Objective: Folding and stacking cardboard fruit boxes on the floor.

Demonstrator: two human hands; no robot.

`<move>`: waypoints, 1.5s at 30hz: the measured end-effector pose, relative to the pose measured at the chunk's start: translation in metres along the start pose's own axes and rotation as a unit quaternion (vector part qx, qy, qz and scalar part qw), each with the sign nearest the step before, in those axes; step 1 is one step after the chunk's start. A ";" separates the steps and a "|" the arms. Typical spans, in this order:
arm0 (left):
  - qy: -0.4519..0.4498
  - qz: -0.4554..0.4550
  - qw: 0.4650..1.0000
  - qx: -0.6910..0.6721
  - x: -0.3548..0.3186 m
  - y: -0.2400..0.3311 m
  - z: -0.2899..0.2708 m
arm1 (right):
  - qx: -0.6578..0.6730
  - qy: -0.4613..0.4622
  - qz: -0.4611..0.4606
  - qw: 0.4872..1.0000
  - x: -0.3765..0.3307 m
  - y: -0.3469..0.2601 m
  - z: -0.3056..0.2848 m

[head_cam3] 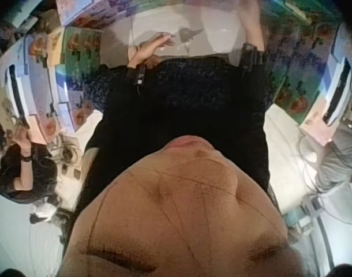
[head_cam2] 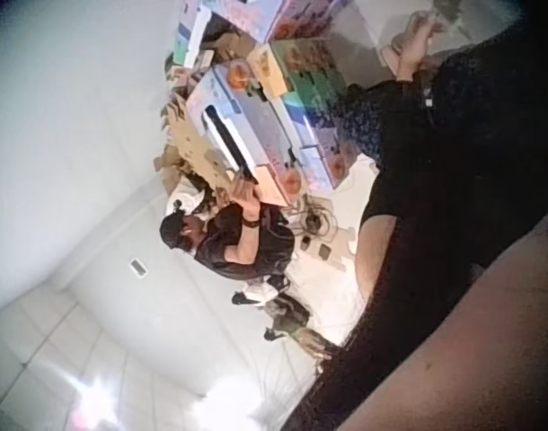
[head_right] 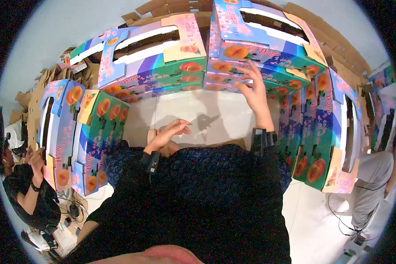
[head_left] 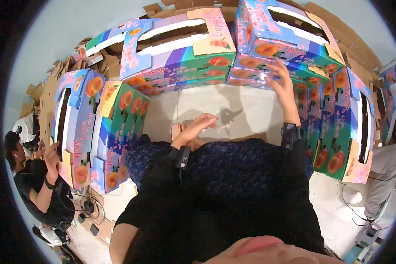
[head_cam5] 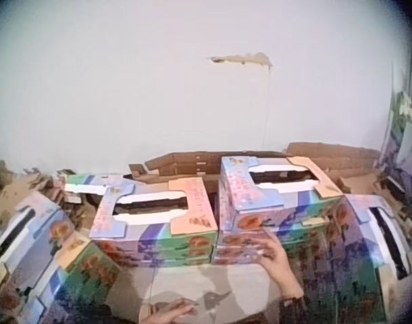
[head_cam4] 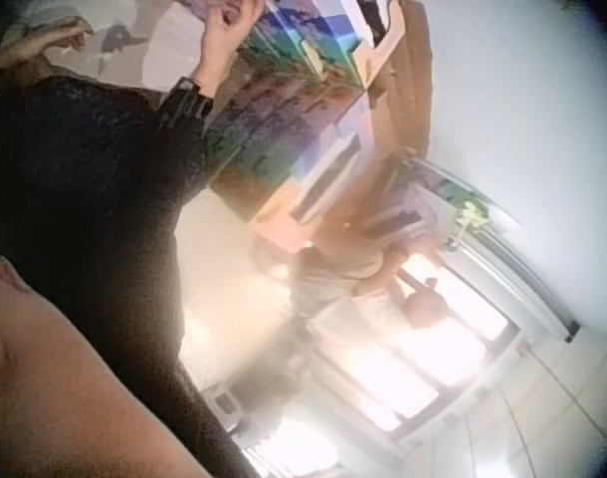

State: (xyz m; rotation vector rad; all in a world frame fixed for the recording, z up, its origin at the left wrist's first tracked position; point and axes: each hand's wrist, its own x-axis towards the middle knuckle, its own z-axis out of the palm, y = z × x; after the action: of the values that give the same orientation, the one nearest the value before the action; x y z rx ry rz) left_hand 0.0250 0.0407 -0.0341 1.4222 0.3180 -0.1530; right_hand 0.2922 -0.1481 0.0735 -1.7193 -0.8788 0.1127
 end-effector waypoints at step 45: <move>0.694 0.249 0.321 0.595 -0.249 0.135 -0.040 | -0.104 -0.137 -0.056 0.983 -0.035 0.008 0.035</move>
State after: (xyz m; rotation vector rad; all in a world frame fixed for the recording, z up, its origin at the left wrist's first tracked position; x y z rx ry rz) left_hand -0.1762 0.0788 0.1655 2.7257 1.3315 1.9527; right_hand 0.2536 -0.1425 0.0422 -1.8716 -1.2254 0.1900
